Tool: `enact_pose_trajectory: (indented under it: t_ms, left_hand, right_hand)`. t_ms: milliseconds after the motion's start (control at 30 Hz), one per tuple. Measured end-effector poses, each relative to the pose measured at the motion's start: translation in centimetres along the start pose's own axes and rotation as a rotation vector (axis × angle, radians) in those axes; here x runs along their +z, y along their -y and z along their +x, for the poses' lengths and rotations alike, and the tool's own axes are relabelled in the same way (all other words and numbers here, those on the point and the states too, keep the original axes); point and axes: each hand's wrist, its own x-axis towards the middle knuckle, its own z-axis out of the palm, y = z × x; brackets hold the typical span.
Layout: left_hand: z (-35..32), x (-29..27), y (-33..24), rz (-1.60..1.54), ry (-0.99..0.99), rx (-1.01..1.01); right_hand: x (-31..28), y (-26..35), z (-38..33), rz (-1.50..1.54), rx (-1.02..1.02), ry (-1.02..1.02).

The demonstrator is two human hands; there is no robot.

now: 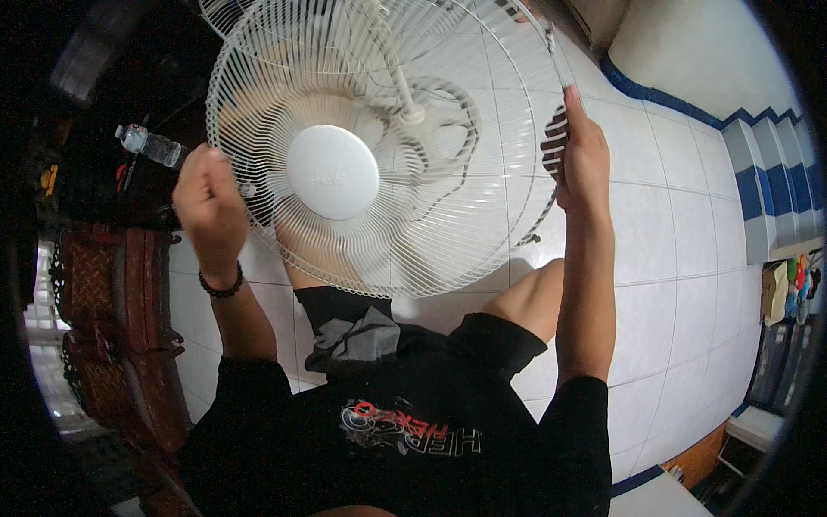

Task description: The person assembles a standing fan by attaching the fan blades to the motor hub, securing them with a nut, and then fitting the front and rear wire cages. The person wipes the blades with a cloth during assembly and then stands up to move around the room.

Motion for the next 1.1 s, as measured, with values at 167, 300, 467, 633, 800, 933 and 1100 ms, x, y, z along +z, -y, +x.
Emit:
enact_pose_trajectory:
  t_ms: [167,300,467,633,800,933,1100]
  left_hand:
    - [-3.8,-3.0,7.9,-0.11,-0.126,-0.363]
    - [-10.7,-0.7,14.5,-0.708,0.142,-0.546]
    - [-10.1,4.4,10.1,-1.218,0.149,-0.592]
    - [-9.2,7.4,8.9,-1.285,-0.055,-0.598]
    - [-9.0,8.1,9.3,-1.3,-0.131,-0.513]
    - [-8.2,7.4,10.2,-1.235,-0.188,-0.505]
    - [-6.7,6.1,11.6,-1.231,-0.176,-0.426]
  right_hand:
    - [-1.5,-2.4,1.1,0.157,0.069,-0.037]
    - [-3.0,-3.3,1.5,0.243,0.051,-0.013]
    - [-3.7,-1.2,3.3,0.322,-0.041,0.092]
    - [-2.6,2.2,5.8,0.252,-0.147,0.163]
    - [-1.2,3.5,8.0,0.279,-0.261,0.29]
    - [0.5,2.2,9.7,0.344,-0.261,0.264]
    - [1.3,0.4,11.0,0.348,-0.247,0.275]
